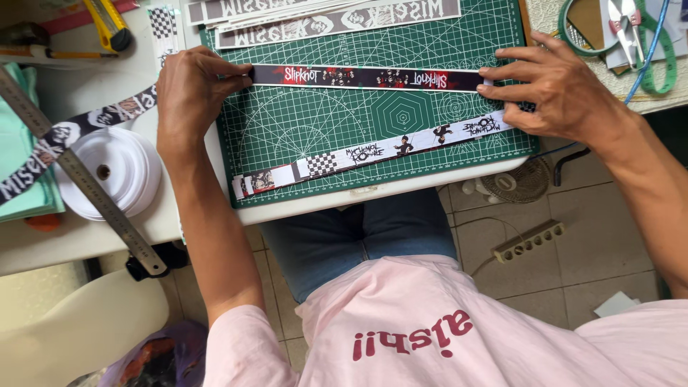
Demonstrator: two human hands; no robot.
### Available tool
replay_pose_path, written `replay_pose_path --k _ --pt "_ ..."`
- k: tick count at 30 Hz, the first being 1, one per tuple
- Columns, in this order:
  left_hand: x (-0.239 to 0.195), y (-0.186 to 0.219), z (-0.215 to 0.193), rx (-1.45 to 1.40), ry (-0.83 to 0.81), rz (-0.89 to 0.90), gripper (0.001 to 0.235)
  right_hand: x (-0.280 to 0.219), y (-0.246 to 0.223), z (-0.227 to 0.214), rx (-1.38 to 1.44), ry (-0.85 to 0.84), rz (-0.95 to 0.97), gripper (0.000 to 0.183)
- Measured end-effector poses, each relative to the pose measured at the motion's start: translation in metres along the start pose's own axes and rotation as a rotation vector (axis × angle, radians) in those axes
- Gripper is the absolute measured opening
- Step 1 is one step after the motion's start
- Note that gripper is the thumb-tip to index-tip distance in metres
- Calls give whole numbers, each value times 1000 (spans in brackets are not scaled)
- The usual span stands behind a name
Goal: The person handles printed paper strips with band logos, peels backing, and aligns them on a green cutting mat. They repeatedly pick up, flip, and place the strips to arrange them in parallel rows.
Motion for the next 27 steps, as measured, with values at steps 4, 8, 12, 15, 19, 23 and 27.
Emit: replay_pose_path --k 4,8,12,15,19,23,27 --pt "-1 7 -3 14 -19 -9 25 -3 2 5 -6 19 13 35" --pt "1 22 -9 78 -38 -61 25 -4 5 9 12 81 26 33" --pt "2 36 -11 209 10 -62 21 -6 4 15 21 119 36 30" --pt "3 59 6 25 56 47 19 -8 3 16 32 150 37 30" --pt "-7 119 74 -39 2 270 14 -10 0 16 49 170 48 29" --pt "-17 166 123 -27 -50 378 11 -8 0 14 31 175 34 29" --pt "-21 185 139 -29 -12 375 8 -8 0 12 45 185 38 28"
Point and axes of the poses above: each hand's wrist, its own x-axis towards the middle knuckle, its own z-axis out of the palm, y = z × x, the point moved 1 cm from there along x, towards the middle knuckle, and after that the axes turned 15 degrees about -z, right-handed, at the moved point
